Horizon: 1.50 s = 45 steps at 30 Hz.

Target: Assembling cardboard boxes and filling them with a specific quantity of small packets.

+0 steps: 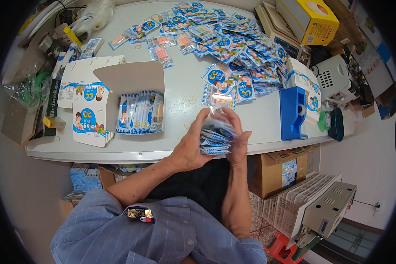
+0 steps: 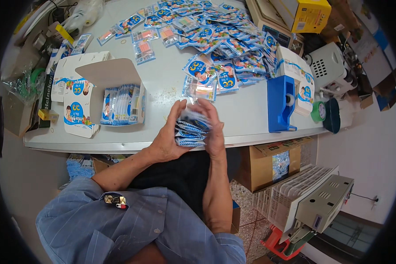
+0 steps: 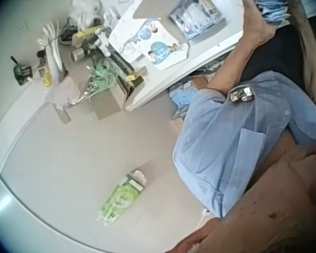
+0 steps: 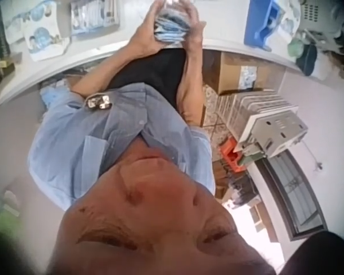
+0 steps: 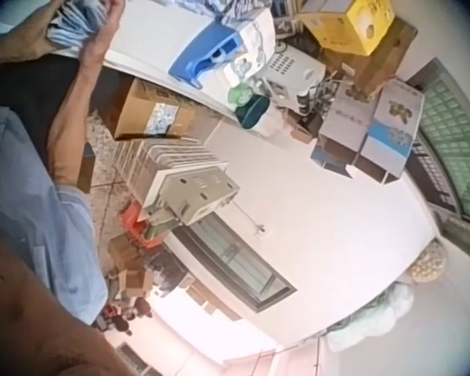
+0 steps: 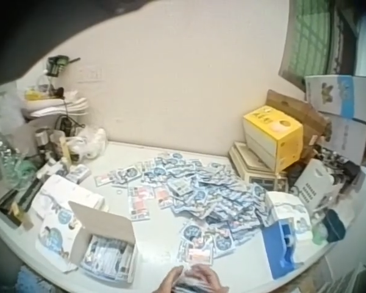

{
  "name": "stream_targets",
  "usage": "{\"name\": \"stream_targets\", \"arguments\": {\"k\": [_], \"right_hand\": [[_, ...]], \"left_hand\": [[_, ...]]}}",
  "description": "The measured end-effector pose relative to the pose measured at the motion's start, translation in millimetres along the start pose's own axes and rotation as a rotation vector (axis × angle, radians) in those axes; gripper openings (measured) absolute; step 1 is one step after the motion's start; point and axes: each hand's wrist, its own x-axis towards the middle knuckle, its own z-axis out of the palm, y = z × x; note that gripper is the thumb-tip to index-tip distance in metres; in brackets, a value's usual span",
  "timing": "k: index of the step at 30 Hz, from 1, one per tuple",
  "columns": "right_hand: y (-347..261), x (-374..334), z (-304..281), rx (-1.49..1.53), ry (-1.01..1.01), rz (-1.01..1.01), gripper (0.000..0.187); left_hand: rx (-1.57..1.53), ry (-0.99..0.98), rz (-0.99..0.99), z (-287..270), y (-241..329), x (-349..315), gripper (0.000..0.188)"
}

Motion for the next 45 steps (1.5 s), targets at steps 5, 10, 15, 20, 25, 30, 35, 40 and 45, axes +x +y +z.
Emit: {"name": "stream_targets", "arguments": {"k": [5, 10, 15, 20, 25, 30, 35, 40, 45], "right_hand": [[-5, 7, 31, -0.030, -0.059, -0.002, 0.118], [-18, 17, 3, -0.100, -0.157, 0.121, 0.100], [-71, 94, 20, -0.976, 0.183, -0.144, 0.042], [-45, 158, 14, -1.807, 0.117, -0.178, 0.056], [-52, 166, 5, -1.887, 0.186, 0.039, 0.067], [-48, 171, 9, -1.820, 0.166, 0.007, 0.060], [-68, 171, 3, -1.530, 0.026, -0.024, 0.047], [-123, 164, 17, -1.188, -0.318, 0.340, 0.058], [-71, 138, 5, -1.649, -0.398, 0.089, 0.061]], "left_hand": [[0.132, 0.039, 0.222, 0, -15, -3, 0.117], [0.047, 0.029, 0.055, 2, -16, -8, 0.098], [0.107, 0.017, 0.063, -5, -5, -6, 0.080], [0.118, 0.056, 0.204, -1, -13, -2, 0.076], [0.043, 0.036, 0.157, 1, -9, -1, 0.077], [0.115, 0.054, 0.144, -4, -10, -2, 0.075], [0.083, 0.048, 0.151, -2, -11, -3, 0.075], [0.093, 0.061, 0.134, -7, -12, -6, 0.074], [0.090, 0.038, 0.136, -4, -11, -2, 0.071]]}}
